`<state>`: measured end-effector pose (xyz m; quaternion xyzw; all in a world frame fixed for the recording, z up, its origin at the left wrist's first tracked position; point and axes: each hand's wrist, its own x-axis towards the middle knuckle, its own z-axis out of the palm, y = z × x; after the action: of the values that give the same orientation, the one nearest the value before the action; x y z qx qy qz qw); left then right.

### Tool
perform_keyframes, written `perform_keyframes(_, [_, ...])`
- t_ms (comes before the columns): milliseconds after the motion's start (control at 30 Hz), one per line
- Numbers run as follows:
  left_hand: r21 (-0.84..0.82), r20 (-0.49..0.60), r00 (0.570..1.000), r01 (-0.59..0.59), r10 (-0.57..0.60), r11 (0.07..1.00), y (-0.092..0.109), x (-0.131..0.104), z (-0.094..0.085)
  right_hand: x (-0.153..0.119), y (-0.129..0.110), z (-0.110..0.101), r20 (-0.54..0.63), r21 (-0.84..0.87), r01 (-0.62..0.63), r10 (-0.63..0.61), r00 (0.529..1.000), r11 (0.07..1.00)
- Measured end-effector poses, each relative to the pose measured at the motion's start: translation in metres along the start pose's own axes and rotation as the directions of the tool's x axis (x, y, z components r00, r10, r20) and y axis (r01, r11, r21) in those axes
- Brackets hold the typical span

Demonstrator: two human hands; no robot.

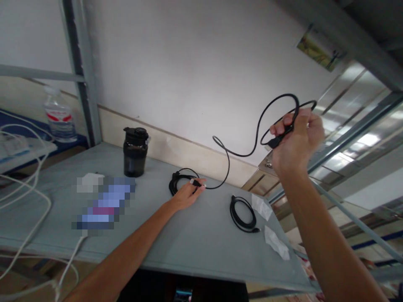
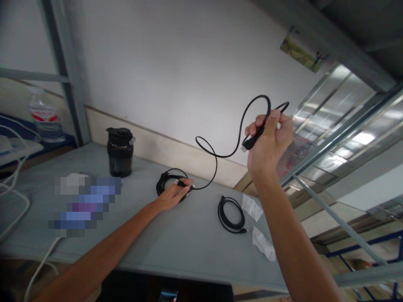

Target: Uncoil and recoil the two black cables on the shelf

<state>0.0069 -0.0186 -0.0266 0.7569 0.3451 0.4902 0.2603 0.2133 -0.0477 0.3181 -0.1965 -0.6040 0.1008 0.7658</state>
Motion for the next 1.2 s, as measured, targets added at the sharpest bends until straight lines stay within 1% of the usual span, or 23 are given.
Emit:
perform_keyframes(67, [-0.129,-0.092,0.991,0.085,-0.097,0.988,-0.003,0.006,-0.001,-0.005,0.001,-0.007,0.019,-0.081,-0.002,0.003,1.0,0.997])
perform_keyframes(100, [-0.202,-0.137,0.979,0.124,-0.154,0.971,-0.005,0.01,-0.002,-0.007,0.002,-0.013,0.042,-0.14,-0.005,0.011,0.999,0.99])
perform_keyframes(167, [-0.358,-0.206,0.941,0.183,-0.269,0.916,-0.01,0.019,-0.004,-0.007,0.004,-0.032,0.094,-0.272,0.004,0.023,0.995,0.962])
perform_keyframes(233, [-0.524,-0.224,0.899,0.215,-0.377,0.824,-0.014,0.027,-0.008,-0.002,0.007,-0.058,0.112,-0.373,0.024,0.019,0.994,0.928])
perform_keyframes(300, [-0.685,-0.198,0.865,0.214,-0.461,0.697,-0.017,0.031,-0.012,0.007,0.007,-0.087,0.069,-0.413,-0.001,0.032,0.997,0.911])
perform_keyframes(367, [-0.813,-0.162,0.833,0.192,-0.53,0.55,-0.017,0.032,-0.017,0.017,0.005,-0.117,-0.012,-0.414,-0.066,0.067,0.998,0.908])
perform_keyframes(433, [-0.896,-0.121,0.792,0.172,-0.599,0.409,-0.015,0.032,-0.023,0.028,0.002,-0.144,-0.106,-0.41,-0.115,0.078,0.991,0.905])
perform_keyframes(500, [-0.943,-0.074,0.747,0.164,-0.661,0.291,-0.012,0.032,-0.028,0.035,-0.002,-0.169,-0.193,-0.409,-0.119,0.042,0.98,0.905])
perform_keyframes(600, [-0.975,-0.035,0.694,0.135,-0.72,0.178,-0.008,0.033,-0.035,0.04,-0.006,-0.197,-0.294,-0.401,-0.109,-0.015,0.956,0.91])
perform_keyframes(700, [-0.988,-0.013,0.665,0.106,-0.747,0.112,-0.007,0.034,-0.039,0.037,-0.007,-0.212,-0.326,-0.387,-0.074,-0.062,0.943,0.919])
perform_keyframes(767, [-0.993,0.001,0.653,0.089,-0.758,0.076,-0.008,0.033,-0.04,0.033,-0.005,-0.211,-0.319,-0.359,-0.043,-0.079,0.944,0.932])
perform_keyframes(800, [-0.995,0.004,0.648,0.08,-0.761,0.062,-0.008,0.033,-0.041,0.03,-0.003,-0.207,-0.312,-0.339,-0.028,-0.084,0.946,0.94])
perform_keyframes(833, [-0.996,0.005,0.646,0.071,-0.764,0.053,-0.009,0.033,-0.042,0.026,-0.001,-0.201,-0.301,-0.316,-0.012,-0.089,0.949,0.949])
perform_keyframes(900, [-0.997,0.004,0.642,0.06,-0.766,0.046,-0.011,0.032,-0.043,0.017,0.005,-0.182,-0.257,-0.28,0.019,-0.094,0.962,0.96])
perform_keyframes(967, [-0.997,0.008,0.643,0.06,-0.765,0.04,-0.012,0.031,-0.043,0.006,0.009,-0.156,-0.188,-0.255,0.04,-0.09,0.978,0.966])
perform_keyframes(1033, [-0.998,0.024,0.653,0.065,-0.757,0.025,-0.013,0.031,-0.043,-0.007,0.012,-0.123,-0.113,-0.232,0.049,-0.077,0.991,0.972])
perform_keyframes(1133, [-0.997,0.056,0.691,0.076,-0.72,-0.005,-0.015,0.029,-0.041,-0.032,0.011,-0.069,0.002,-0.207,0.058,-0.059,0.998,0.977])
perform_keyframes(1200, [-0.996,0.086,0.715,0.089,-0.694,-0.032,-0.016,0.027,-0.042,-0.054,0.011,-0.038,0.117,-0.233,0.077,-0.051,0.992,0.969])
